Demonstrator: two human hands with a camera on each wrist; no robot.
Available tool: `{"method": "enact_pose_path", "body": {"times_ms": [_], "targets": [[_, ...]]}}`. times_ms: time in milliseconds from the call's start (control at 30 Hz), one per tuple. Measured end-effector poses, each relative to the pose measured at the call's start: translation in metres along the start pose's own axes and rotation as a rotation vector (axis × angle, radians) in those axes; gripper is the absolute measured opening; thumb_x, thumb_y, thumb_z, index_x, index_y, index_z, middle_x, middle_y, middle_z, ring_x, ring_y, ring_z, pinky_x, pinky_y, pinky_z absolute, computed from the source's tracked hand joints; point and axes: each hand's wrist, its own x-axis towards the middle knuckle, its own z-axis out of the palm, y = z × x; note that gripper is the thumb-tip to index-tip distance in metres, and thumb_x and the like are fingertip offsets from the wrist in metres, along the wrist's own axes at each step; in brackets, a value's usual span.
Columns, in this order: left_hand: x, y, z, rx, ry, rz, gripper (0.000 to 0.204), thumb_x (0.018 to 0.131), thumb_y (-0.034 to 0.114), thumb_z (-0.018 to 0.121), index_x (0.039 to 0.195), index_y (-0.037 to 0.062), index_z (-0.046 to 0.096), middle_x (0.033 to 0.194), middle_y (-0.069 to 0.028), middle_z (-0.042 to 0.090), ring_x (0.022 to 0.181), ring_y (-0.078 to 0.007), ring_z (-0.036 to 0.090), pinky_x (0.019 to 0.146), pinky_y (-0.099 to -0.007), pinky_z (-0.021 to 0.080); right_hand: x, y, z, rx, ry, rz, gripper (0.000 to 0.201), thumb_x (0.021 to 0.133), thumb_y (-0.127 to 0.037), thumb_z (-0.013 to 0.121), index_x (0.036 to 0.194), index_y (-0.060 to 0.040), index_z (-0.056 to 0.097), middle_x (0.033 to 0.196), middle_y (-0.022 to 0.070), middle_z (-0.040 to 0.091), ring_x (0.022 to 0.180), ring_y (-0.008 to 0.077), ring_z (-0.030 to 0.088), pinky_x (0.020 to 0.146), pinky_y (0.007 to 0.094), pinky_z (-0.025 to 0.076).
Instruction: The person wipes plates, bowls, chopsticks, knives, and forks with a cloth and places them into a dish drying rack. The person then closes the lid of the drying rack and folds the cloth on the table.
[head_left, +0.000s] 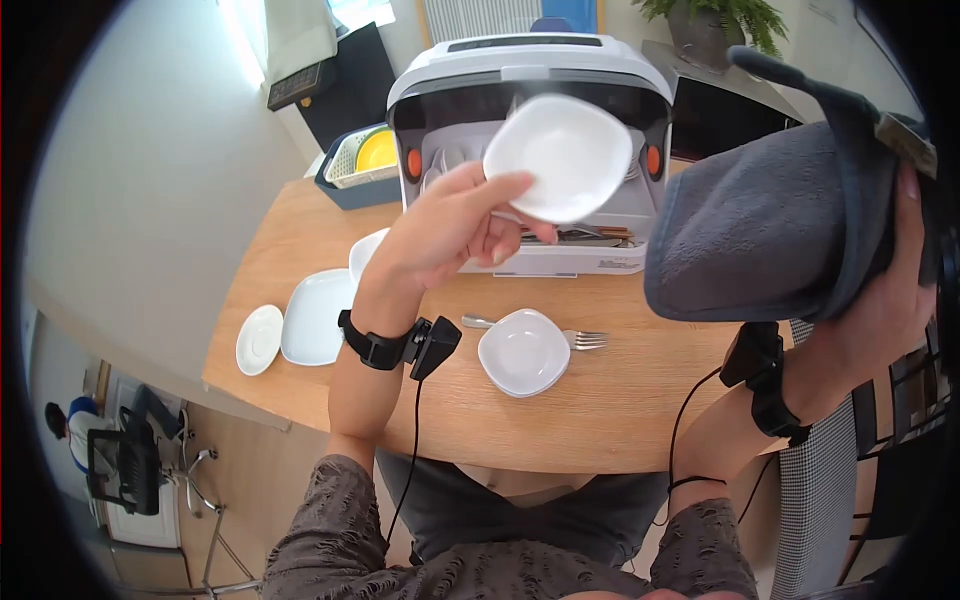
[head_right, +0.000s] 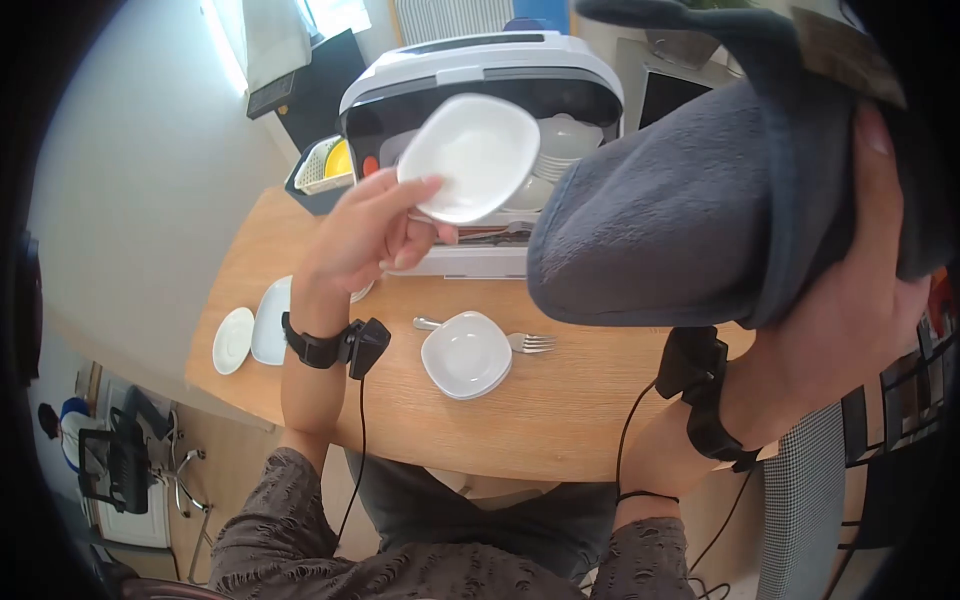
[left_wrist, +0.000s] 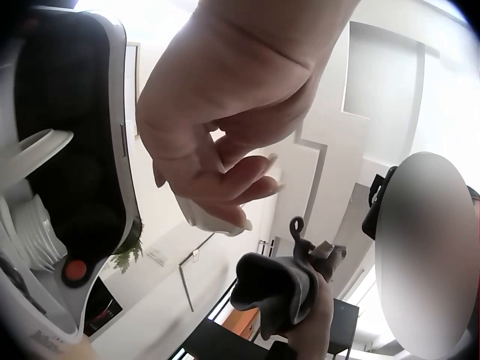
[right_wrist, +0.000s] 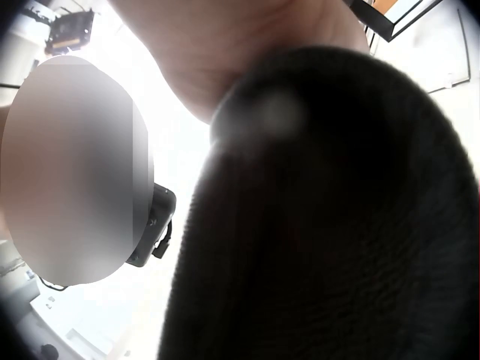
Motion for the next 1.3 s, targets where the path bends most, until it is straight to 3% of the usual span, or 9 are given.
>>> {"method": "enact_pose_path", "body": {"times_ms": [200,300,467,533,633,800,867,1100,1300], "targets": [[0.026,-0.032,0.017,0.14,0.006,-0.281,0.032,0.101,0.019,0.053,0.129,0.0035,0.048,0.083,-0.0131,0.07,0.053,-0.0087,0.055,0.045,-0.0196,0.04,0.006,-0.006,-0.012,0.1,-0.101,0.024,0.04,0.088,-0.026,0.074,0.113,0.0048,0.069,0.107,0.0123,0.072,0.094,0.0183,0.069,0.087,0.0282,0.052],[0.046,-0.05,0.008,-0.041,-0.022,-0.322,0.031,0.1,0.016,0.053,0.127,0.0014,0.049,0.083,-0.0132,0.07,0.054,-0.009,0.055,0.046,-0.0195,0.042,0.013,-0.005,-0.023,-0.139,-0.058,-0.068,0.039,0.089,-0.028,0.073,0.113,0.0034,0.07,0.105,0.0109,0.073,0.094,0.0175,0.069,0.086,0.0284,0.052],[0.071,-0.057,0.0,-0.186,0.134,-0.285,0.025,0.101,0.012,0.05,0.118,-0.0066,0.045,0.097,-0.0166,0.069,0.059,-0.0074,0.05,0.047,-0.0197,0.042,0.014,0.002,-0.027,-0.436,-0.03,-0.138,0.039,0.09,-0.03,0.073,0.113,0.0016,0.071,0.102,0.0089,0.074,0.093,0.0163,0.069,0.085,0.0287,0.051],[0.088,-0.063,-0.009,-0.244,0.177,-0.259,0.025,0.1,0.01,0.051,0.118,-0.0063,0.045,0.099,-0.0162,0.068,0.061,-0.0069,0.048,0.048,-0.0191,0.041,0.027,0.013,-0.037,-0.62,0.157,-0.089,0.039,0.091,-0.033,0.071,0.112,-0.0001,0.071,0.1,0.0067,0.075,0.092,0.0145,0.069,0.085,0.0284,0.05],[0.111,-0.065,-0.009,-0.278,0.229,-0.214,0.026,0.101,0.008,0.049,0.121,-0.0067,0.043,0.104,-0.0163,0.066,0.063,-0.0063,0.046,0.049,-0.0185,0.039,0.032,0.014,-0.042,-0.661,0.212,-0.098,0.039,0.091,-0.033,0.071,0.112,0.0005,0.072,0.102,0.0077,0.075,0.091,0.0141,0.069,0.086,0.0276,0.049],[0.152,-0.068,0.011,-0.288,0.275,-0.183,0.023,0.101,0.005,0.042,0.117,-0.0115,0.042,0.113,-0.0217,0.066,0.062,-0.007,0.045,0.048,-0.0203,0.039,0.024,0.0,-0.034,-0.542,0.205,-0.139,0.035,0.091,-0.028,0.073,0.109,0.0023,0.072,0.105,0.0067,0.075,0.092,0.0135,0.069,0.087,0.0255,0.049],[0.166,-0.067,0.018,-0.211,0.311,-0.167,0.025,0.1,0.003,0.039,0.12,-0.0114,0.043,0.112,-0.0217,0.067,0.061,-0.0069,0.045,0.048,-0.0209,0.04,0.023,-0.003,-0.029,-0.232,0.175,-0.182,0.035,0.09,-0.026,0.074,0.109,0.0032,0.072,0.105,0.0071,0.075,0.093,0.0137,0.069,0.088,0.025,0.049],[0.181,-0.08,0.019,-0.165,0.313,-0.216,0.03,0.101,0.002,0.037,0.128,-0.0111,0.038,0.114,-0.0204,0.065,0.064,-0.0072,0.046,0.05,-0.0197,0.039,0.036,0.004,-0.046,-0.401,0.176,-0.221,0.034,0.09,-0.025,0.074,0.11,0.002,0.073,0.107,0.0077,0.075,0.093,0.0143,0.07,0.089,0.0257,0.05],[0.146,-0.089,0.032,-0.063,0.28,-0.191,0.043,0.096,-0.001,0.039,0.138,0.0006,0.028,0.103,-0.0213,0.07,0.059,-0.0072,0.049,0.048,-0.0214,0.041,0.039,0.019,-0.056,-0.347,0.099,-0.197,0.034,0.089,-0.024,0.075,0.11,0.0024,0.073,0.107,0.0082,0.074,0.093,0.0145,0.07,0.089,0.0259,0.051]]}}
